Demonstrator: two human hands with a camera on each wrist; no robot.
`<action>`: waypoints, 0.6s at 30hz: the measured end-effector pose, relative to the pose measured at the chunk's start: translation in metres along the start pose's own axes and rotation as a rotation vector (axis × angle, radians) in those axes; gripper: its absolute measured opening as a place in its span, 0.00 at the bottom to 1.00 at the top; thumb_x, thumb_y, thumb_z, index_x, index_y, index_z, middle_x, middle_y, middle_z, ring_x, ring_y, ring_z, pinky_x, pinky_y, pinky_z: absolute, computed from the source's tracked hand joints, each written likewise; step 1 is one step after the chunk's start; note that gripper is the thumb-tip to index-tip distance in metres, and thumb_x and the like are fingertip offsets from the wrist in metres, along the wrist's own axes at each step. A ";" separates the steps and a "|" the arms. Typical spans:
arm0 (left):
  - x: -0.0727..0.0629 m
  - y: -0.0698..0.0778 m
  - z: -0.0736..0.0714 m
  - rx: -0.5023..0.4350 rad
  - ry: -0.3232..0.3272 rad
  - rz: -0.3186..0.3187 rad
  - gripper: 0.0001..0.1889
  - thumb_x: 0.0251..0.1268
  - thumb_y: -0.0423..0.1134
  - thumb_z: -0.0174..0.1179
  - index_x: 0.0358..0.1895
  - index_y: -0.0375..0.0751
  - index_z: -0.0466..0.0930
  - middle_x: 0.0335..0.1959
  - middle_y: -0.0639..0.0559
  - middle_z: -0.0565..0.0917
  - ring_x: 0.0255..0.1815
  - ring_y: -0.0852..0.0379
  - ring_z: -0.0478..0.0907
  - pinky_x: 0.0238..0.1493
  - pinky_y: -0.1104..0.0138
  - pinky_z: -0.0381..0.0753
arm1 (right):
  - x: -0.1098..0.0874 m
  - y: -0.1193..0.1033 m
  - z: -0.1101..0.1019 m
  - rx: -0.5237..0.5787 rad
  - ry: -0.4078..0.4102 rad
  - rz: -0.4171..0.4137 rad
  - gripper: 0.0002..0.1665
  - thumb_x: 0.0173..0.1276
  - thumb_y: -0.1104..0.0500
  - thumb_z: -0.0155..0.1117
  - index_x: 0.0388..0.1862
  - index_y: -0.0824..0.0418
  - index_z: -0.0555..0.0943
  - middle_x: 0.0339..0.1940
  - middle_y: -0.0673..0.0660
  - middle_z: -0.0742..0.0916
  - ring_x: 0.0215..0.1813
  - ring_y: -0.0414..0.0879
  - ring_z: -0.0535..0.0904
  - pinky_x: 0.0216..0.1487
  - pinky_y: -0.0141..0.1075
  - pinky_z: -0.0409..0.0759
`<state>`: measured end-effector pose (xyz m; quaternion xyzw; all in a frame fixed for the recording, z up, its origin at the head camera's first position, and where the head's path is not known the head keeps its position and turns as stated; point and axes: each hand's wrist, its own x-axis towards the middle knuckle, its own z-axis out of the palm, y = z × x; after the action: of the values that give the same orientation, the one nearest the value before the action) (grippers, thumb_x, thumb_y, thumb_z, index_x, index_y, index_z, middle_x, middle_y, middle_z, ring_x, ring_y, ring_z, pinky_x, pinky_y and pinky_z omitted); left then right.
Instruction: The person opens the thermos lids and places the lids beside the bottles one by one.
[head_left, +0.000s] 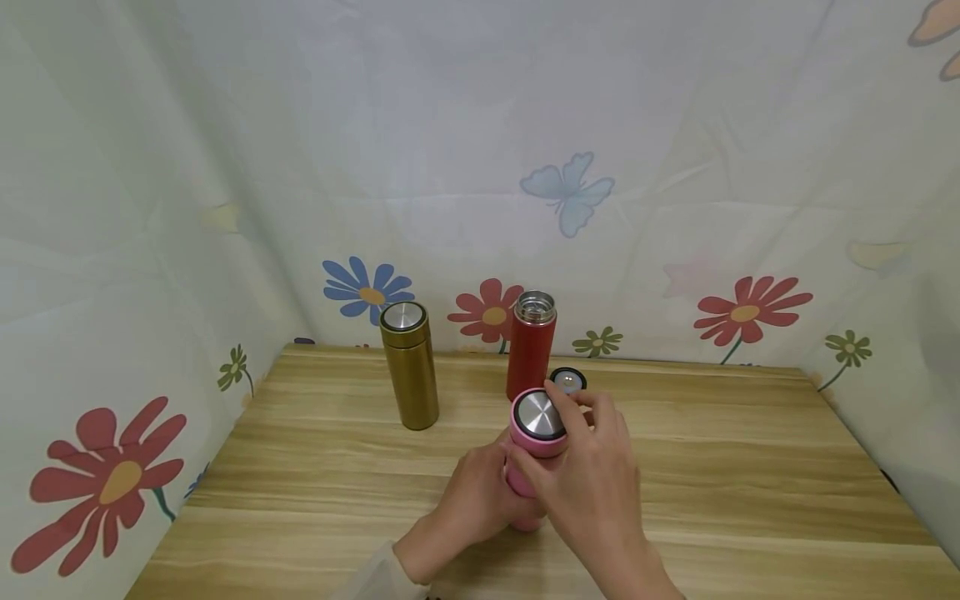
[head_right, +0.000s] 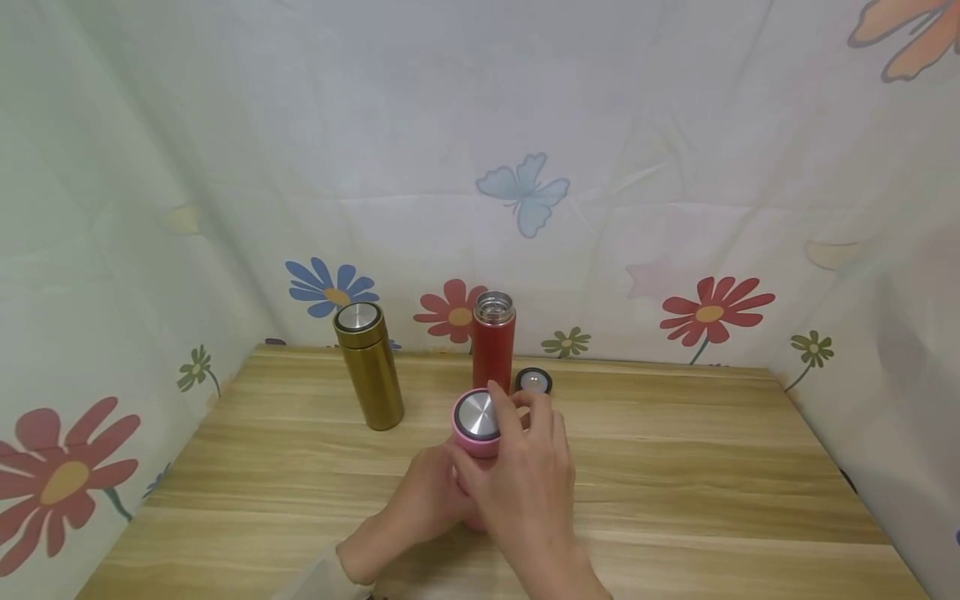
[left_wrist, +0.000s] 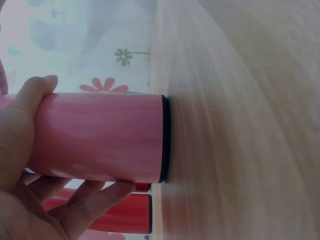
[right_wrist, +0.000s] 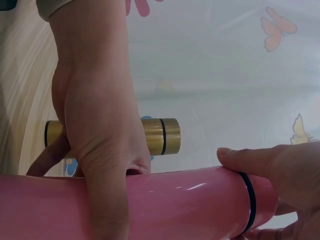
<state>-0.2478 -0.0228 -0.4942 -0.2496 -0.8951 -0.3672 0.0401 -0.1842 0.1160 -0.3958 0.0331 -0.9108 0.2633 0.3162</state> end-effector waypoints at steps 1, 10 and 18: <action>0.000 0.000 0.000 -0.004 -0.003 -0.002 0.39 0.44 0.50 0.80 0.63 0.49 0.75 0.45 0.56 0.90 0.40 0.67 0.84 0.42 0.70 0.83 | 0.000 0.000 0.000 -0.001 -0.001 0.000 0.49 0.46 0.43 0.89 0.67 0.56 0.81 0.54 0.59 0.79 0.50 0.53 0.80 0.41 0.48 0.84; 0.001 -0.001 0.000 -0.016 -0.012 -0.009 0.40 0.44 0.50 0.80 0.65 0.49 0.73 0.46 0.56 0.90 0.41 0.67 0.84 0.43 0.70 0.83 | 0.001 -0.001 -0.001 0.022 -0.015 -0.009 0.49 0.46 0.46 0.89 0.67 0.57 0.81 0.55 0.60 0.79 0.50 0.53 0.79 0.42 0.47 0.83; 0.002 -0.001 0.001 -0.020 -0.018 -0.003 0.42 0.45 0.51 0.80 0.67 0.52 0.71 0.51 0.57 0.89 0.44 0.67 0.84 0.46 0.69 0.83 | 0.002 0.002 -0.002 0.075 -0.035 -0.041 0.48 0.48 0.47 0.88 0.68 0.57 0.81 0.56 0.60 0.80 0.52 0.52 0.78 0.45 0.45 0.81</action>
<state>-0.2500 -0.0218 -0.4953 -0.2517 -0.8922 -0.3740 0.0291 -0.1857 0.1191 -0.3945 0.0683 -0.9048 0.2901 0.3041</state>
